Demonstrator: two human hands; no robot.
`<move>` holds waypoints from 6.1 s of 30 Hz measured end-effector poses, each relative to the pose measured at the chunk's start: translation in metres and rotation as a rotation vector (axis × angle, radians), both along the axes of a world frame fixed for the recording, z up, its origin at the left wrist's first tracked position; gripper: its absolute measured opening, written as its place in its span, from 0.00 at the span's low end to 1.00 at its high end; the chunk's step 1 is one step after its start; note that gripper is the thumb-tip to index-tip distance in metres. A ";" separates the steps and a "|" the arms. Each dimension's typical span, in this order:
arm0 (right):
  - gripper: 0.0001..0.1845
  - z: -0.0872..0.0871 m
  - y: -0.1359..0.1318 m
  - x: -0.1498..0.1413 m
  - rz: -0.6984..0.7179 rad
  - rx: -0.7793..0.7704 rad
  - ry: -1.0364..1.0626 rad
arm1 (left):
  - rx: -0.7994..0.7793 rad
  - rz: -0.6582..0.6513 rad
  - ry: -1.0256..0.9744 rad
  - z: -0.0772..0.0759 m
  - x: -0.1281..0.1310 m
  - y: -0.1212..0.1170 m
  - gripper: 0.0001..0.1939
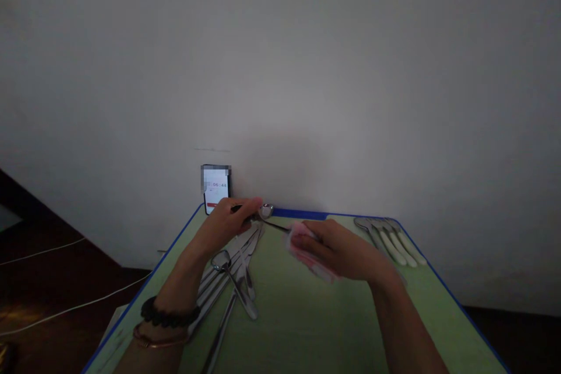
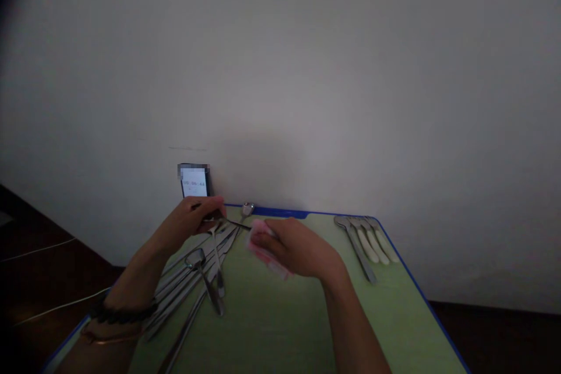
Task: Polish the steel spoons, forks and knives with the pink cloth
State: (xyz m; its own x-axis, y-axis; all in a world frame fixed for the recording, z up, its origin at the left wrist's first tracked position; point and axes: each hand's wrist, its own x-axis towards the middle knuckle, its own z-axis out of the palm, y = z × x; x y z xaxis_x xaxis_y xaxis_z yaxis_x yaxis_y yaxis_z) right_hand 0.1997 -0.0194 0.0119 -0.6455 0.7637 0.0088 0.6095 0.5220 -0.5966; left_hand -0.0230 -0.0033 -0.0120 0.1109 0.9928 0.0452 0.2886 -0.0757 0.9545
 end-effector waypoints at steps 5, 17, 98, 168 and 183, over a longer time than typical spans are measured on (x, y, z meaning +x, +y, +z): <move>0.22 -0.001 0.005 0.002 0.005 -0.012 0.191 | 0.032 -0.194 -0.284 -0.003 0.022 -0.005 0.20; 0.23 -0.023 0.021 0.010 -0.146 -0.225 0.562 | 0.091 0.113 -0.636 0.005 0.010 0.004 0.14; 0.11 -0.005 0.013 0.049 -0.044 -0.293 0.203 | 0.132 -0.407 0.575 0.027 0.021 -0.029 0.21; 0.23 -0.012 0.023 0.027 -0.654 0.211 0.722 | 0.133 -0.311 0.360 0.005 0.047 -0.029 0.18; 0.13 0.000 0.003 0.010 0.213 -0.266 -0.150 | 0.182 -0.701 0.648 0.012 0.016 -0.022 0.18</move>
